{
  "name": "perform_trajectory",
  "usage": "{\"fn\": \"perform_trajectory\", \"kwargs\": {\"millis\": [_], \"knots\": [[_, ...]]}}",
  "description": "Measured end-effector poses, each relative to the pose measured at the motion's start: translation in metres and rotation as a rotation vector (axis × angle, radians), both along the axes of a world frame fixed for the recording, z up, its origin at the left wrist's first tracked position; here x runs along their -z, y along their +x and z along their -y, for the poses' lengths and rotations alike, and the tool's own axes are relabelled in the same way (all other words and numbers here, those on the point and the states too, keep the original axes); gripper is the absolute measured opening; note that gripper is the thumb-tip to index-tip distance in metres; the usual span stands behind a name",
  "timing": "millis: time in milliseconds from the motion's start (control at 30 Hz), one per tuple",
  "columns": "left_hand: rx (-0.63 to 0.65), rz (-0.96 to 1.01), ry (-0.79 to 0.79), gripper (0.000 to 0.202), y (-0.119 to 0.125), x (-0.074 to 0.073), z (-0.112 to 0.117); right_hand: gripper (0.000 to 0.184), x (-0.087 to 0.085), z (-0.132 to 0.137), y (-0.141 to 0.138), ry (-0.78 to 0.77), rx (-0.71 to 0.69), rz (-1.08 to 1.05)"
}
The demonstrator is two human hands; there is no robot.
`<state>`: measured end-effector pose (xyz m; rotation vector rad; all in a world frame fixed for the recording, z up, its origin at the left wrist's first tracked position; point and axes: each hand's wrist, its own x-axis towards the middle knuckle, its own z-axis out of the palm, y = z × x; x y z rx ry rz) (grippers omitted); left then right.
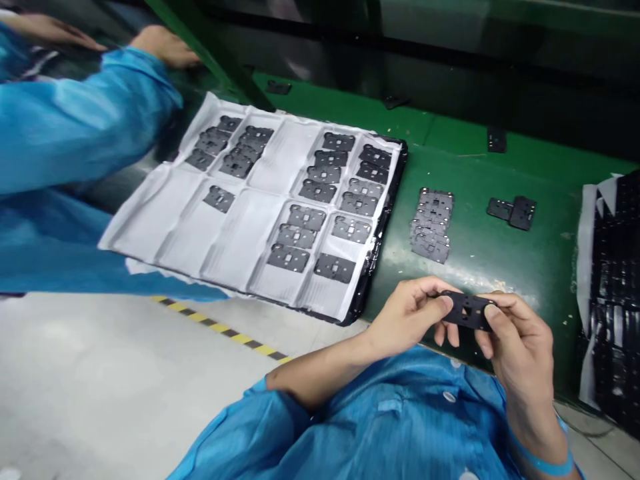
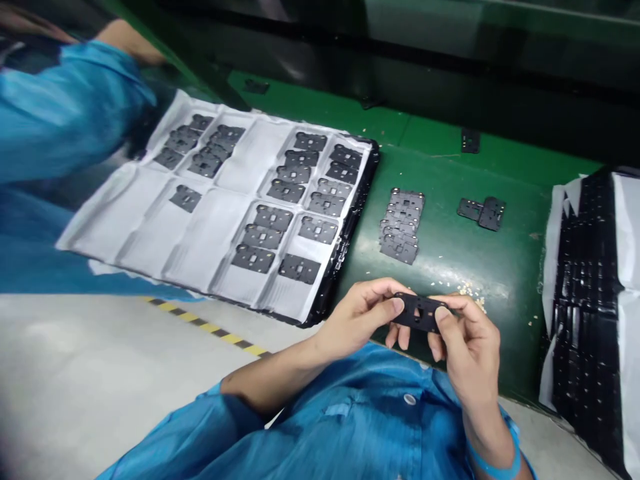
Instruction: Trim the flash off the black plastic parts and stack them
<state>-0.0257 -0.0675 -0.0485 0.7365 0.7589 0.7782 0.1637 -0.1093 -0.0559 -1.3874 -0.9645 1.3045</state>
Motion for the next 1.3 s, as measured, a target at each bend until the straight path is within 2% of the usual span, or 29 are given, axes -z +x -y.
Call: {"fn": "perform_trajectory", "kwargs": {"millis": [300, 500, 600, 800, 900, 1033, 1167, 1300], "knots": [[-0.028, -0.024, -0.062, 0.037, -0.003, -0.004, -0.001, 0.019, -0.007, -0.003, -0.012, 0.043, -0.011, 0.09], [-0.036, -0.194, -0.006, 0.024, -0.011, 0.001, -0.005, 0.019, -0.009, -0.003, -0.022, 0.163, 0.008, 0.194], [0.017, -0.342, 0.152, 0.017, -0.026, -0.003, -0.01, 0.018, -0.006, 0.0, -0.023, 0.176, -0.032, 0.214], [0.129, -0.632, 0.514, 0.012, -0.052, -0.024, -0.03, 0.013, 0.001, -0.001, -0.022, 0.163, -0.17, 0.291], [0.137, -0.784, 0.649, 0.01, -0.053, -0.02, -0.056, 0.028, 0.005, -0.004, -0.019, 0.154, -0.127, 0.376], [0.164, -1.014, 0.785, 0.012, -0.048, -0.004, -0.089, 0.029, 0.01, -0.005, -0.012, 0.166, -0.049, 0.455], [0.237, -1.284, 0.986, 0.017, -0.051, 0.001, -0.099, 0.029, 0.02, -0.001, -0.002, 0.153, 0.009, 0.499], [0.272, -1.4, 1.049, 0.02, -0.059, -0.004, -0.103, 0.024, 0.03, 0.0, 0.004, 0.187, 0.058, 0.522]]}}
